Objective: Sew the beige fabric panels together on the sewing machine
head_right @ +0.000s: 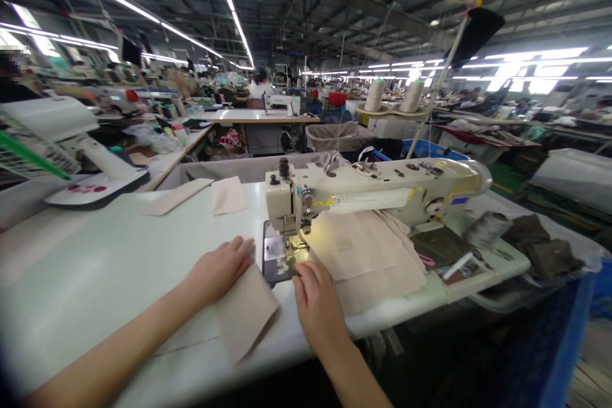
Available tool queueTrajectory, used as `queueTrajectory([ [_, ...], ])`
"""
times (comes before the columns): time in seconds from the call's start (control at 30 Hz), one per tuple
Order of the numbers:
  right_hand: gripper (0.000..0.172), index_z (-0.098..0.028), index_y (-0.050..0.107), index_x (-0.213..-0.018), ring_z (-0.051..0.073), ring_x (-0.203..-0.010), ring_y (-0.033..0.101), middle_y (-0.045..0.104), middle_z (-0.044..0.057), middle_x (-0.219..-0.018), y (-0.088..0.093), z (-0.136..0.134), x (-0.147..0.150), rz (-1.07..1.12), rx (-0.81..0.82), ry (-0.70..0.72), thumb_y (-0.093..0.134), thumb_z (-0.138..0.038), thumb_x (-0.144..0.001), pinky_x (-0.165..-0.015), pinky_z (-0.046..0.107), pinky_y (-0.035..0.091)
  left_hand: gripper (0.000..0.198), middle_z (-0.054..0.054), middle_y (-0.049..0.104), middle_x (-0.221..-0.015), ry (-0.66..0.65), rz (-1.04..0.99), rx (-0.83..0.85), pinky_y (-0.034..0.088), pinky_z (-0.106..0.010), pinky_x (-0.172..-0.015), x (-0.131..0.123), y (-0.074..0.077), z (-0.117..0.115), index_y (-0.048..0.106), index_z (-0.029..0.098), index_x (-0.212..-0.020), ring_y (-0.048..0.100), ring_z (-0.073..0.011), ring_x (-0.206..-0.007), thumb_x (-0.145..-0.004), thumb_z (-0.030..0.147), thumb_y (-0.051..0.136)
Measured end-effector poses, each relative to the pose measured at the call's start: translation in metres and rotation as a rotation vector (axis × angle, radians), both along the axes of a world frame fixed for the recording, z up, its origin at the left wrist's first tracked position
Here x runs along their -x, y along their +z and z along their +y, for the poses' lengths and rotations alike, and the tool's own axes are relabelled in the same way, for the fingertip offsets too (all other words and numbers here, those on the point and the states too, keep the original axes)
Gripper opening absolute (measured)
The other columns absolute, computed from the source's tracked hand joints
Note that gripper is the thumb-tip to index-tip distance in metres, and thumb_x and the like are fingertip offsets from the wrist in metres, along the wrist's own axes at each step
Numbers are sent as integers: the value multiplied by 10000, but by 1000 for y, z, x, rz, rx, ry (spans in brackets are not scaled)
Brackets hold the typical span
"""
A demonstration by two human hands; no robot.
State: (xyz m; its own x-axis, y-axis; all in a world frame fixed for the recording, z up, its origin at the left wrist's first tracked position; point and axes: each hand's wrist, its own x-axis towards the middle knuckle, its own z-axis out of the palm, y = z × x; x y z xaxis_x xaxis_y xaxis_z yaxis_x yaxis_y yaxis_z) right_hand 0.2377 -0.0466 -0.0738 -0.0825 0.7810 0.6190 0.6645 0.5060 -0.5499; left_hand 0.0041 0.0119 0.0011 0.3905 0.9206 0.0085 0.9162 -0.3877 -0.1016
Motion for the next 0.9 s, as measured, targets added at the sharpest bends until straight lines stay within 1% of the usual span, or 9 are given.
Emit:
queueTrajectory([
  [0.07,305,-203,604,-1253,241,-1150,601,648,110,-1197,3,-4,-2,18,-1,17,439,-141,-1004,-1020,415,504,356,-176,652,-1077,201,107,-9,594,-409,-668,0,0,-4,582,100,-1165,731,-316,-875,-1041,267,293],
  [0.13,394,-199,598,-1289,231,-1162,579,627,110,-1202,8,-9,-3,1,-6,74,417,-67,-966,-1031,401,489,382,-180,648,-1034,301,151,-7,589,-401,-629,2,-1,-9,568,83,-1136,742,-320,-818,-1045,265,246],
  [0.27,505,-196,642,-1253,246,-1106,555,611,104,-1157,18,-16,-2,-141,19,180,432,36,-857,-984,425,479,402,-188,650,-987,314,194,6,581,-399,-591,4,-1,-24,563,72,-1100,745,-336,-783,-1035,234,202],
  [0.43,390,-184,715,-1029,260,-1064,541,630,98,-1110,19,-18,-2,-254,77,179,498,52,-807,-959,447,457,377,-188,661,-950,335,179,5,587,-407,-594,-1,3,-35,596,82,-1087,739,-336,-769,-1022,231,255],
  [0.5,392,-198,718,-1018,255,-1098,541,637,92,-1135,19,-18,-4,-247,95,191,490,50,-816,-985,442,448,330,-198,673,-996,246,108,-39,603,-453,-672,-5,2,-34,625,106,-1102,730,-356,-870,-998,195,325],
  [0.57,401,-203,707,-1074,250,-1139,544,643,93,-1182,20,-18,-5,-212,119,199,469,27,-849,-1019,440,442,341,-201,671,-1181,27,-18,-104,564,-551,-900,-9,-3,-30,638,157,-1194,668,-377,-1113,-960,140,391],
  [0.63,404,-196,668,-1186,245,-1163,556,649,104,-1224,21,-14,-4,-140,147,180,438,-22,-902,-1039,436,447,429,-160,601,-1399,-206,-148,-138,403,-593,-1123,-11,-11,-23,592,213,-1337,530,-347,-1342,-955,130,413],
  [0.7,396,-180,615,-1276,242,-1162,581,658,120,-1238,23,-7,-1,-40,180,137,413,-85,-950,-1041,433,461,468,-121,520,-1515,-335,-231,-119,293,-575,-1207,-9,-21,-15,506,227,-1447,428,-300,-1441,-995,188,388],
  [0.9,352,-177,608,-1273,218,-1026,668,703,104,-1159,32,25,15,201,465,159,481,-147,-946,-943,379,514,511,-157,488,-1536,-240,-406,-32,305,-550,-1210,0,-40,-8,384,165,-1525,416,-274,-1451,-1064,347,263],
])
